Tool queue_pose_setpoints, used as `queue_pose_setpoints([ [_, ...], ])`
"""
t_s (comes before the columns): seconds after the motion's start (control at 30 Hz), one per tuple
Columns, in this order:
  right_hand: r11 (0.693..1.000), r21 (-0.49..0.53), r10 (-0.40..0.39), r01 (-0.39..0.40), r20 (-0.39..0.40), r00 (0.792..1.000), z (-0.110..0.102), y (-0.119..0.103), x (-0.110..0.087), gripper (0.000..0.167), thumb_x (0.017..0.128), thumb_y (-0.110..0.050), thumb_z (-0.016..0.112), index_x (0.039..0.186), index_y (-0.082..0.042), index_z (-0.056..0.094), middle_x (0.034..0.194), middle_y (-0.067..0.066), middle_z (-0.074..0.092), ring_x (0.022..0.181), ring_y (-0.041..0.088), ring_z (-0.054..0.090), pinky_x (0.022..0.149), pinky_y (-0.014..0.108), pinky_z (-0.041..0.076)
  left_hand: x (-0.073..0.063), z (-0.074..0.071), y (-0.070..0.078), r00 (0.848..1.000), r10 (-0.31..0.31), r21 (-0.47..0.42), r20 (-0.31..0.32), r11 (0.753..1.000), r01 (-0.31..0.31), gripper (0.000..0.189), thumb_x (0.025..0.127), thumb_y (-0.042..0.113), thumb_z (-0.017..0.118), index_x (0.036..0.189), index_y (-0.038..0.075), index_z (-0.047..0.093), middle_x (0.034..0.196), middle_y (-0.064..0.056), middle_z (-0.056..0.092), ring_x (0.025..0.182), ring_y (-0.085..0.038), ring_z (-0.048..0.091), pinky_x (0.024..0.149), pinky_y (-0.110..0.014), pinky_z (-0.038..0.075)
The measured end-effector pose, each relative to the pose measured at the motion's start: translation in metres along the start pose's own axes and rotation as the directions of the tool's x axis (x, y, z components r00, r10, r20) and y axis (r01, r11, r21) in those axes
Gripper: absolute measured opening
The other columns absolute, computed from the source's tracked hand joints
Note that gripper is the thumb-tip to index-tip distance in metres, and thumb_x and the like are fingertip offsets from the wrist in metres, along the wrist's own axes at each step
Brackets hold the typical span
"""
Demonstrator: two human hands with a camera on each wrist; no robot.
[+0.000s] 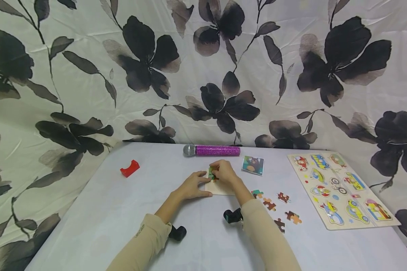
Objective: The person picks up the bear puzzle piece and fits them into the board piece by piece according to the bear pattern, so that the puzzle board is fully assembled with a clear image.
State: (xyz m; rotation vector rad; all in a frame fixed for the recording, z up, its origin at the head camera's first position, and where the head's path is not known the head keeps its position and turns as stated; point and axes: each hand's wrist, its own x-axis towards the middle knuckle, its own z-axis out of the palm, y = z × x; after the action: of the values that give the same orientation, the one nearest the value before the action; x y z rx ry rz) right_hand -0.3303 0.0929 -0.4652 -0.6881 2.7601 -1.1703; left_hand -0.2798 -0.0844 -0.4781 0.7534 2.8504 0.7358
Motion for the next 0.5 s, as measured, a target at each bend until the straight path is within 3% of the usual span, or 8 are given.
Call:
queue_pose_setpoints([
  [0.1, 0.999, -0.044, 0.004, -0.003, 0.029, 1.0, 0.0009, 0.0007, 0.0028, 0.029, 0.085, 0.001, 0.064, 0.114, 0.003, 0.065, 0.108, 0.02, 0.065, 0.073, 0.017, 0.055, 0.063, 0.024, 0.046, -0.0005, -0.0001, 0.0006, 1.0, 0.006, 0.001, -0.001, 1.0, -0.006, 0.063, 0.077, 0.044, 0.075, 0.127, 0.009, 0.06, 0.142, -0.019, 0.042, 0.132, -0.036, 0.037, 0.108, -0.047, 0.03],
  [0.23, 0.995, -0.096, -0.017, 0.023, 0.061, 0.998, 0.0019, 0.0014, 0.0049, 0.031, 0.084, 0.0, 0.066, 0.114, 0.002, 0.066, 0.104, 0.018, 0.061, 0.078, 0.018, 0.054, 0.067, 0.025, 0.046, -0.0002, 0.0004, 0.0003, 1.0, 0.015, 0.003, -0.001, 1.0, -0.015, 0.063, 0.077, 0.045, 0.074, 0.126, 0.009, 0.061, 0.142, -0.019, 0.042, 0.132, -0.036, 0.037, 0.108, -0.048, 0.03],
  [0.5, 0.996, -0.089, 0.003, -0.005, -0.024, 1.0, 0.0003, 0.0033, 0.0023, 0.031, 0.082, -0.008, 0.071, 0.109, 0.006, 0.066, 0.096, 0.016, 0.066, 0.082, 0.025, 0.058, 0.075, 0.035, 0.049, 0.0001, 0.0012, -0.0015, 1.0, 0.019, 0.006, -0.015, 1.0, -0.019, 0.062, 0.076, 0.045, 0.075, 0.125, 0.009, 0.062, 0.141, -0.02, 0.043, 0.132, -0.036, 0.037, 0.108, -0.048, 0.029],
])
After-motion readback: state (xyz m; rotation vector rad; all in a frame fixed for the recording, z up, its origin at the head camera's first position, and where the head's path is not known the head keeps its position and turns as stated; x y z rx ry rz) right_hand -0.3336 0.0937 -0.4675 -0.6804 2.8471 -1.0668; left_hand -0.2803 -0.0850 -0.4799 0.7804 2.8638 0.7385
